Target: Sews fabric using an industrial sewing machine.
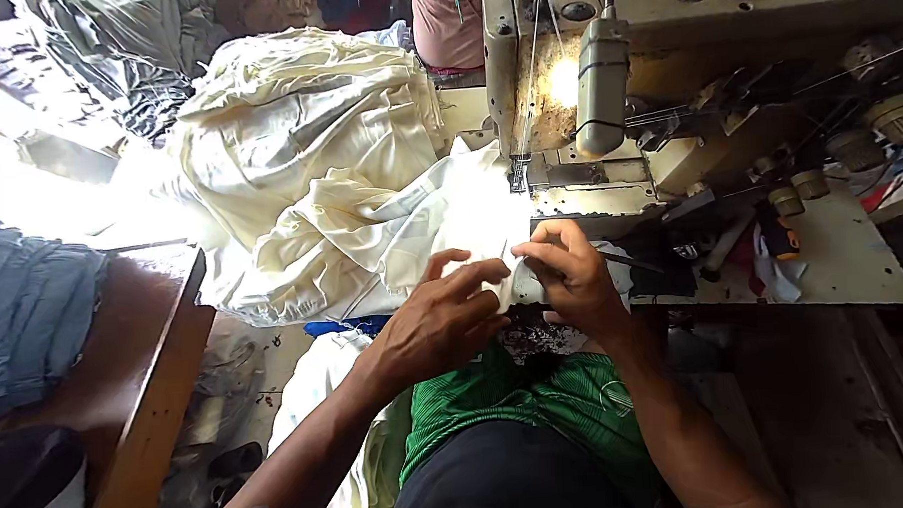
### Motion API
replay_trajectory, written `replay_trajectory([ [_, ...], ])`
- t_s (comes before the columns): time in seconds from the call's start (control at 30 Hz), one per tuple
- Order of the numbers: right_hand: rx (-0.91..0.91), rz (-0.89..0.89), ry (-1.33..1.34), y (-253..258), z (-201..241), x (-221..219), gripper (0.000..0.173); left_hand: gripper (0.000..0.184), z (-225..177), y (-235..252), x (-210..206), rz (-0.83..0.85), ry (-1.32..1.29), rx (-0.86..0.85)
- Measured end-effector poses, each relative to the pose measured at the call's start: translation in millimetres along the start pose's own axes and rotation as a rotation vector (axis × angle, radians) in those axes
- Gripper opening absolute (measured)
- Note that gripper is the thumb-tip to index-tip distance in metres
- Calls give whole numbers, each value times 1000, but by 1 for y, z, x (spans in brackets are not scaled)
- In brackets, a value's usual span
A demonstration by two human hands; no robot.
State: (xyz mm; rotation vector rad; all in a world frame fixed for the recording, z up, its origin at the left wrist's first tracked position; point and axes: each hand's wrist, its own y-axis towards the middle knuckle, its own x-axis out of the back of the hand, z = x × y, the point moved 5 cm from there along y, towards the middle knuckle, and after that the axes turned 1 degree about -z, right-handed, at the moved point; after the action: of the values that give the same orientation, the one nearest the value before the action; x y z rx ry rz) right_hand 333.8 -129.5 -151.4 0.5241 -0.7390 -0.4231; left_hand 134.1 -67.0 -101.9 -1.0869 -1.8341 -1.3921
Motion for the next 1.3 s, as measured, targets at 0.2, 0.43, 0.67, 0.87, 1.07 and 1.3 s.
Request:
replay_trajectory([
  [0.2, 101, 24, 268, -10, 8, 4, 14, 30, 12, 10, -37, -305, 11, -75],
  [0.43, -105, -123, 347, -32, -3, 4, 10, 14, 69, 33, -36, -290, 334, -116],
  [0.67, -183, -183, 445, -38, -5, 3, 11, 11, 46, 52, -16, 6, 421, -106],
  [0.87, -228, -216, 471, -30, -7, 2, 11, 13, 55, 56, -13, 16, 409, -100],
  [1.07, -259, -246, 477, -9, -19, -6, 14, 16, 81, 70, -7, 0, 425, -117],
  [1.3, -217, -283, 483, 19, -24, -11, 11, 10, 98, 80, 13, 143, 361, -114],
])
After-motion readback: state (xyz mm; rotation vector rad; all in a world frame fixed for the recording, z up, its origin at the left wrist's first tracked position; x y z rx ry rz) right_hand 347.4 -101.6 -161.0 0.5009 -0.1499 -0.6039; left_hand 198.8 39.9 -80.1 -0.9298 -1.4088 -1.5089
